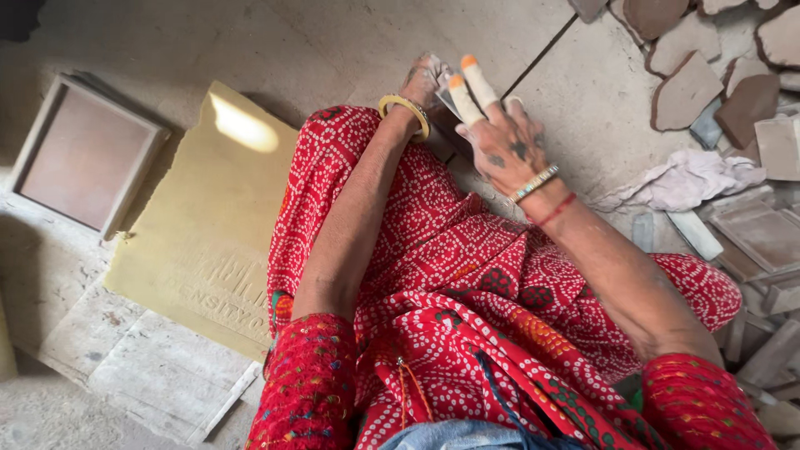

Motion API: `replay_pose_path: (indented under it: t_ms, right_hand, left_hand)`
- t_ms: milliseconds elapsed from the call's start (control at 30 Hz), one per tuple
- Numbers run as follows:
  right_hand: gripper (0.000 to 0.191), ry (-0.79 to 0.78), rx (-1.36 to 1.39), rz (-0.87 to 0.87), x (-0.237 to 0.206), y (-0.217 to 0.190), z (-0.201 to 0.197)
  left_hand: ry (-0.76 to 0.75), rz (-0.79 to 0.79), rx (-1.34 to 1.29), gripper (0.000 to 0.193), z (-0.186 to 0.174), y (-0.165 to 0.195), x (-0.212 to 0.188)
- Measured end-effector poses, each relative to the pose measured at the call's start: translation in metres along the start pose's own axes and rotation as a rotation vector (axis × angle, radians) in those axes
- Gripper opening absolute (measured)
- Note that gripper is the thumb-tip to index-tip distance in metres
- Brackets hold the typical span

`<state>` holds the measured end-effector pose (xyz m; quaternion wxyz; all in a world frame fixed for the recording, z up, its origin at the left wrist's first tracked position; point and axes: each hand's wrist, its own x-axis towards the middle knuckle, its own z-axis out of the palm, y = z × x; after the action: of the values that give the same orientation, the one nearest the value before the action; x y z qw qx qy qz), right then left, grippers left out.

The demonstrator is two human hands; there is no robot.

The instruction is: The person sits on the floor and sands a rectangular frame using a sanding block. They hold the frame with one hand and rub the sanding block along the edges and corners repeatedly. The person flips the frame to sand different sides and continues the process throughout the clip.

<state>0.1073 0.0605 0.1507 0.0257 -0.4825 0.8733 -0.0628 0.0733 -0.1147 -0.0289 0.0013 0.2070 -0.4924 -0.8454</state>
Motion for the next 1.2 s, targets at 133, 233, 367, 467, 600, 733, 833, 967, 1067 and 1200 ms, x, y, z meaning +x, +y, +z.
replay_pose_path:
  t_ms: [133,233,367,467,600,733,833,967,1067,1200]
  right_hand:
    - [0.023,-0.029,0.044,0.006,0.003,0.000,0.002]
    - [0.031,-0.080,-0.050,0.058,0.007,-0.003,0.002]
    - [0.027,-0.040,-0.036,0.026,0.004,-0.010,-0.001]
    - [0.031,-0.006,0.023,0.013,-0.002,-0.012,-0.003]
    - [0.033,0.006,0.068,0.008,0.002,-0.008,0.007]
    - [0.022,-0.028,0.137,0.066,0.006,-0.003,0.014]
    - [0.027,0.076,0.151,0.016,0.001,-0.003,0.012]
    - [0.044,0.067,0.290,0.024,-0.007,-0.009,0.004]
    - [0.032,0.075,0.245,0.056,-0.002,-0.012,0.004]
    - [0.024,0.066,0.160,0.083,0.006,-0.014,0.010]
  left_hand:
    - [-0.066,0.296,0.748,0.016,-0.001,-0.001,0.001]
    - [-0.004,0.080,0.596,0.010,-0.001,-0.001,-0.001]
    - [-0.184,0.130,0.353,0.011,-0.002,-0.008,-0.001]
    - [-0.093,0.245,0.451,0.010,-0.001,-0.011,0.003]
    - [-0.171,0.047,-0.049,0.004,-0.001,-0.009,0.005]
    - [-0.187,0.356,0.790,0.007,-0.001,-0.002,0.003]
    - [-0.199,0.614,1.366,0.009,0.000,0.000,0.001]
    - [-0.200,0.285,0.514,0.011,0.001,0.002,0.001]
    - [-0.178,0.202,0.439,0.005,0.003,0.003,0.001]
    - [-0.167,0.059,0.145,0.013,0.005,-0.002,0.004]
